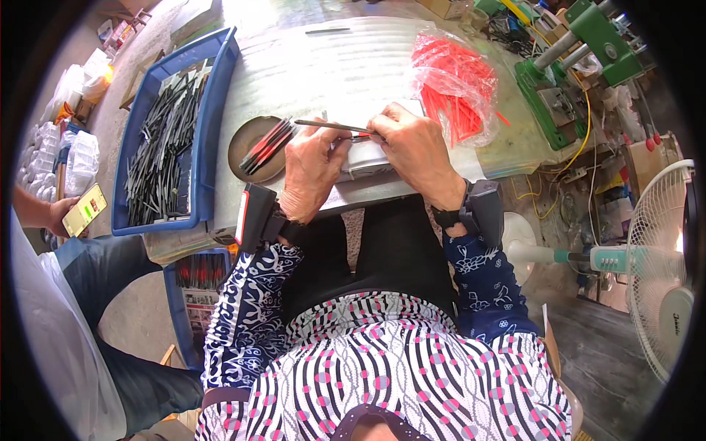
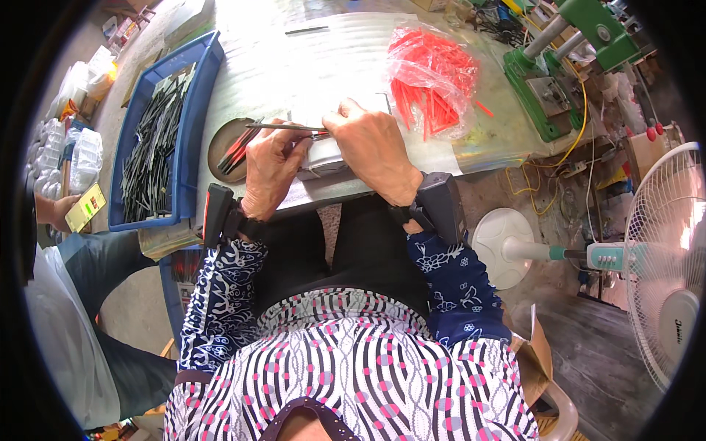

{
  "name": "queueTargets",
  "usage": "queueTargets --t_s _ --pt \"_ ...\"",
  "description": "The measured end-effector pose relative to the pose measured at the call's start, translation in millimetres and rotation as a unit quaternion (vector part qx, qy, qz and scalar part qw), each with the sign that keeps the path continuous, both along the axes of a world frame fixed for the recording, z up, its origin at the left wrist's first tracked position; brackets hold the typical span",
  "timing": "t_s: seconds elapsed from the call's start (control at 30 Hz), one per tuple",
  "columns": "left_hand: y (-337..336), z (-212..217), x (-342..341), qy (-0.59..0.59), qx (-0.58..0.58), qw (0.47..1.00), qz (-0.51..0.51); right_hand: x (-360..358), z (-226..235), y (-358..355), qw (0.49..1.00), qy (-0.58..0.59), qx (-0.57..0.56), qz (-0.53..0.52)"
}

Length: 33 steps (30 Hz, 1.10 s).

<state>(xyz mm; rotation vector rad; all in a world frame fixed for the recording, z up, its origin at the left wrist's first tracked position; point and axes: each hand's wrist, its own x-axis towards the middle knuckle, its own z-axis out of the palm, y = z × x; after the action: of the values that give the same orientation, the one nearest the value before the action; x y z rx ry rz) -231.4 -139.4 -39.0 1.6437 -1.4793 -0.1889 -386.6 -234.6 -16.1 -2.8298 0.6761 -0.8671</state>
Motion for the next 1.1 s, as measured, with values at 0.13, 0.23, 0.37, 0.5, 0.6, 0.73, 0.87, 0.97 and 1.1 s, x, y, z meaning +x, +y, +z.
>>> queueTargets --t_s 0.13,0.23,0.37,0.5,0.6,0.73,0.87,0.97,1.1 --pt "-0.1 -0.7 -1.0 0.027 0.021 0.999 0.006 4.1 -2.0 0.1 1.0 -0.009 -0.001 0.0" --pt "-0.8 -0.2 -0.4 -0.024 -0.034 0.999 0.002 4.4 -2.2 1.6 1.0 -0.018 -0.012 0.001" --pt "-0.4 0.6 -0.5 -0.005 0.01 1.0 0.004 4.7 -1.4 3.1 1.0 -0.02 -0.01 0.001" --pt "-0.5 0.6 -1.0 -0.004 0.016 1.0 0.009 5.2 -0.7 4.4 1.0 -0.023 -0.007 0.003" --pt "-1.0 -0.2 -0.8 -0.006 0.007 1.0 0.01 5.9 -0.5 4.7 1.0 -0.017 -0.007 -0.006" --pt "-1.2 -1.3 -1.9 -0.001 0.001 1.0 0.013 7.7 1.0 1.2 1.0 -0.003 0.014 0.0" --pt "-0.7 -1.6 -4.2 0.027 -0.012 0.999 0.021 9.9 2.9 -3.1 0.999 0.008 0.044 0.002" --pt "-0.5 -1.5 -4.0 0.019 -0.009 1.0 0.019 10.5 2.9 -2.4 0.998 -0.006 0.063 0.004" --pt "-0.9 -2.6 -4.6 -0.011 -0.021 1.0 0.021 11.0 1.2 0.3 0.998 0.017 0.053 0.005"
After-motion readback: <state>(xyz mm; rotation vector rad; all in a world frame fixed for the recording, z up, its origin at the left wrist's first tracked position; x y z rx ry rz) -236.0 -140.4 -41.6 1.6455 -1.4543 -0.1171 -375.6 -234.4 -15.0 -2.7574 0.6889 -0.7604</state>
